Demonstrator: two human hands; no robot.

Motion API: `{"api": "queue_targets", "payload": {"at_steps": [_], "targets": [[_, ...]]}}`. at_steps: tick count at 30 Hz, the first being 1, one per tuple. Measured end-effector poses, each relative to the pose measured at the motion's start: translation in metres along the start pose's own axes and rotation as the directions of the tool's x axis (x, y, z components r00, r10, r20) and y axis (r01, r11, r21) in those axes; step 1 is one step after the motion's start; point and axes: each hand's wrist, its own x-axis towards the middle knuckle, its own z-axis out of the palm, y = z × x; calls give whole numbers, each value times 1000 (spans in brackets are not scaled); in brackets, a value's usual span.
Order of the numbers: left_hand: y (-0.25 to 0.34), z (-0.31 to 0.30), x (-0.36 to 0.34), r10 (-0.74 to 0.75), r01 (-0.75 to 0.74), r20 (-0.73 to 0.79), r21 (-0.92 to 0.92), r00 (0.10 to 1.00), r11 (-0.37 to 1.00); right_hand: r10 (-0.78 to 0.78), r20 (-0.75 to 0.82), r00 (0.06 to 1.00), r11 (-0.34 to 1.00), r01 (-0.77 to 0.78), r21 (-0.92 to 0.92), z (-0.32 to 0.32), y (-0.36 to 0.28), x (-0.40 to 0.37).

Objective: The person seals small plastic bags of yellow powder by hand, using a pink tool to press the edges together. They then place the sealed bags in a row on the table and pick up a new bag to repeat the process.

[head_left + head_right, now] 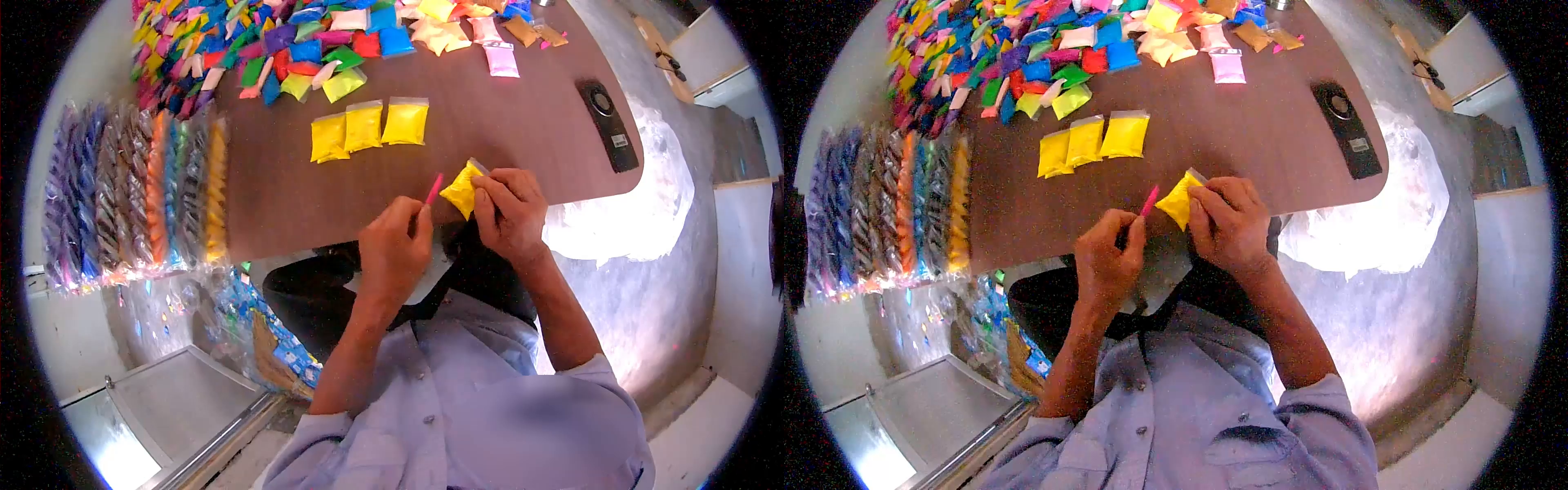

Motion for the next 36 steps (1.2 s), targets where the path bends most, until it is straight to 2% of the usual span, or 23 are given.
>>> {"api": "queue_targets", "payload": {"at_steps": [2,4,5,8,12,14,17,18,22,26,29,31,32,34,36], "targets": [[7,3,-5,-26,27,20,-46,999,999,7,-6,1000,1000,-7,7,3,2,-2],[10,12,-9,62,-58,76,-53,995,997,11,-12,1000,1000,-11,9,4,2,-2],[6,13,-8,62,-57,76,-54,995,997,12,-11,1000,1000,-12,10,3,1,0],[-16,13,-1,44,-38,-51,106,998,994,8,-18,1000,1000,-8,9,3,1,0],[-7,3,-1,-2,2,-48,11,999,1000,21,-28,999,1000,-21,17,5,0,0],[4,9,-8,126,-126,20,-20,992,992,27,-24,999,1000,-27,15,6,0,1],[-7,17,-11,148,-147,-17,43,989,988,18,-23,1000,1000,-18,4,4,2,1],[-9,11,-7,65,-65,2,91,998,994,5,-23,1000,1000,-5,2,4,2,1],[-18,-4,-3,20,-15,-69,75,997,997,7,-26,1000,1000,-7,1,6,0,2],[-6,-2,-13,0,0,-46,2,999,1000,52,-41,998,999,-52,16,6,-4,1],[-2,8,-18,66,-68,-26,-77,997,995,32,-51,998,999,-31,7,7,-2,0],[-9,15,-18,127,-126,-4,50,992,991,13,-38,999,1000,-13,0,6,0,0],[-13,14,-16,127,-127,-6,48,992,991,8,-20,1000,1000,-8,-15,5,0,1],[-22,5,-10,5,7,-80,152,997,988,4,-4,1000,999,-4,-32,4,1,0],[-22,-5,-7,1,6,-86,83,996,997,11,25,1000,1000,-10,-16,4,1,1]]}}
